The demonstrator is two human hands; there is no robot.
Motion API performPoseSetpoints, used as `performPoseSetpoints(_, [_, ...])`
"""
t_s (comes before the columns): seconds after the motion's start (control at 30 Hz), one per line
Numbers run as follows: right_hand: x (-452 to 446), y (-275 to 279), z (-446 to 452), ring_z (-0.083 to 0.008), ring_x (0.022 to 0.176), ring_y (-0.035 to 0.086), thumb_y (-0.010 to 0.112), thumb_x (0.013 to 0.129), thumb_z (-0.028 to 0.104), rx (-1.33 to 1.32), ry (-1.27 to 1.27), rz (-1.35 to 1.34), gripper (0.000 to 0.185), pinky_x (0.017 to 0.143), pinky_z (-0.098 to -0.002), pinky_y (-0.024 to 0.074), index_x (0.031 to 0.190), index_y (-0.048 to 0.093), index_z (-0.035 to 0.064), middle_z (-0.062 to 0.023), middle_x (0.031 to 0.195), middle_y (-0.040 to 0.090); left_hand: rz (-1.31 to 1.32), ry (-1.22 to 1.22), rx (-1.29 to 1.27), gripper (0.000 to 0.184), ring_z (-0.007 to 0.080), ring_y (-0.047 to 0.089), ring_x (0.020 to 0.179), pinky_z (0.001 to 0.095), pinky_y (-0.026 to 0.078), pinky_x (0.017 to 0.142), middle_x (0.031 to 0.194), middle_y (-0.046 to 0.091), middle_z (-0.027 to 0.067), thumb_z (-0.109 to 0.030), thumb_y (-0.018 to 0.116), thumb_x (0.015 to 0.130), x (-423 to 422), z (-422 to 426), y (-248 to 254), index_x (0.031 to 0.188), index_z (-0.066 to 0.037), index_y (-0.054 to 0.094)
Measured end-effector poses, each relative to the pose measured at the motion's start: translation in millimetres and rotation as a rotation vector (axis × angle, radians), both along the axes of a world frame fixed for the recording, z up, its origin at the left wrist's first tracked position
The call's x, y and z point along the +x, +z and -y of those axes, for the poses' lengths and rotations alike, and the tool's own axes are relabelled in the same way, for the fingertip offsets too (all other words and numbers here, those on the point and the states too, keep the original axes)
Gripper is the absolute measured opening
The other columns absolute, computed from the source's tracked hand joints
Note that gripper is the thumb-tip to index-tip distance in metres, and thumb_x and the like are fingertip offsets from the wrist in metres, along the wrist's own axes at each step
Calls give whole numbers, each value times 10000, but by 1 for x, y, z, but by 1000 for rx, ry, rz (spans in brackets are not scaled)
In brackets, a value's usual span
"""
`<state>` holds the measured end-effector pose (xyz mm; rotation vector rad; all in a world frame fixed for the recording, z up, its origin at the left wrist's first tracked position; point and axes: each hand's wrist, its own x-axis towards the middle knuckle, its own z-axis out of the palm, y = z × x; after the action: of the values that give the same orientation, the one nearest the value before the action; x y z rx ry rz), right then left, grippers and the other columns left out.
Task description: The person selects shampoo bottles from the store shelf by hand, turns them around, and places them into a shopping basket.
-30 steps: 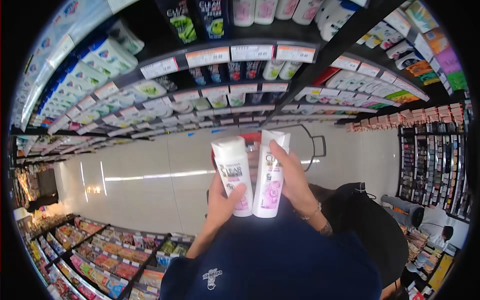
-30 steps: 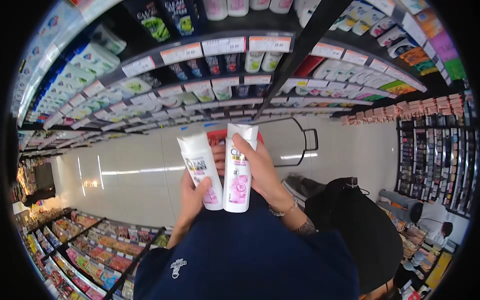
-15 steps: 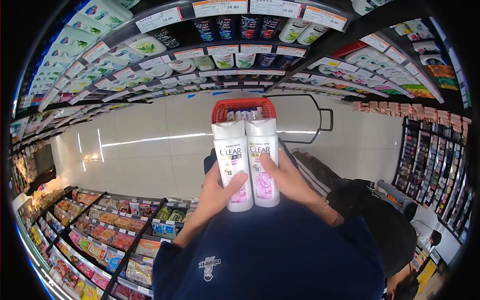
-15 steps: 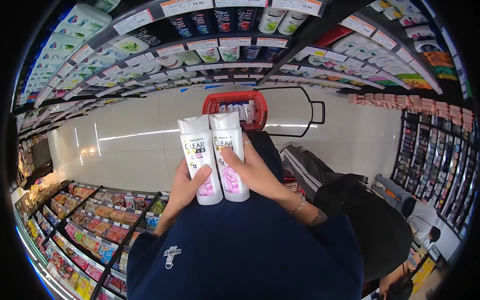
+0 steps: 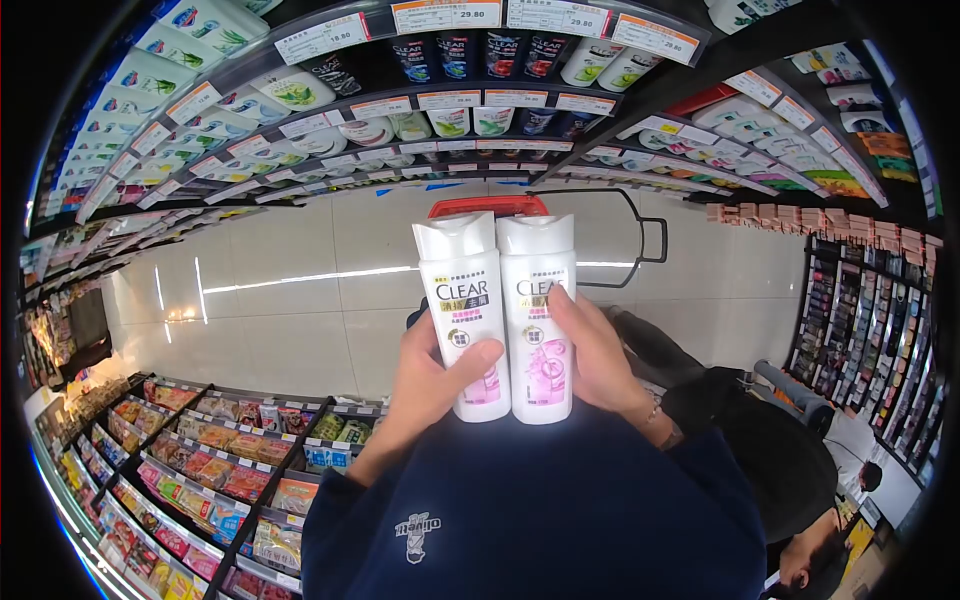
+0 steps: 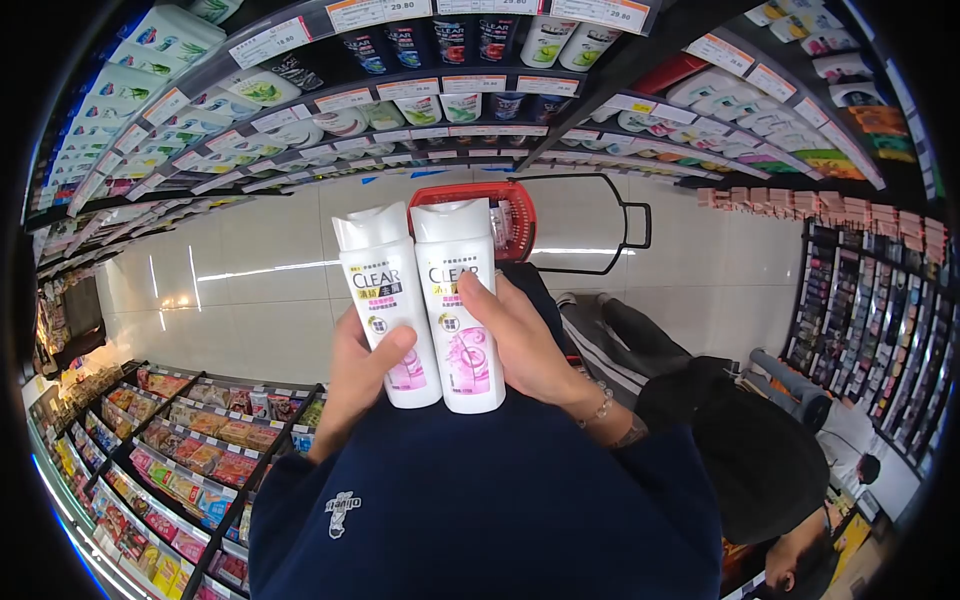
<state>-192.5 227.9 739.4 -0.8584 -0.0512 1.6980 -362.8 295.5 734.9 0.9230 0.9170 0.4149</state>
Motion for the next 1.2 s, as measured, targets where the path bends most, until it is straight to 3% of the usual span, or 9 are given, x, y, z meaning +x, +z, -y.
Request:
performPoseSetpoints(0.5, [1, 13, -6, -143, 1112, 529, 386, 1006, 283, 7, 10, 106, 432, 923, -303, 460, 1307, 334, -22, -124, 1236, 499, 99, 6, 25, 408, 139, 596, 964, 299, 475, 847, 1073, 631, 106, -194, 651, 874, -7, -3, 7, 1177, 40, 508])
performPoseSetpoints(1.03, [1, 16, -3, -133, 1116, 522, 377, 1010, 286, 36, 2, 105, 425, 930, -298, 454, 1312, 328, -10, -111, 1235, 496, 78, 6, -32, 386, 133, 593, 957, 286, 478, 829, 1076, 625, 98, -139, 648, 871, -1, -5, 18, 1187, 28, 501])
performPoseSetpoints(1.1, [1, 17, -2, -208, 1164, 511, 331, 1014, 292, 9, 31, 176, 459, 981, -352, 427, 1355, 320, -16, -147, 1298, 477, 87, 4, -32, 388, 133, 592, 957, 285, 477, 829, 1077, 623, 96, -143, 648, 871, -1, -4, 18, 1186, 28, 500])
performPoseSetpoints(1.2, [1, 20, -3, -216, 1173, 507, 315, 1015, 320, -7, 28, 206, 477, 984, -361, 424, 1354, 325, -15, -149, 1302, 477, 66, -25, -1, 397, 132, 591, 950, 286, 476, 830, 1069, 622, 94, -147, 649, 871, 0, -6, 21, 1189, 30, 490])
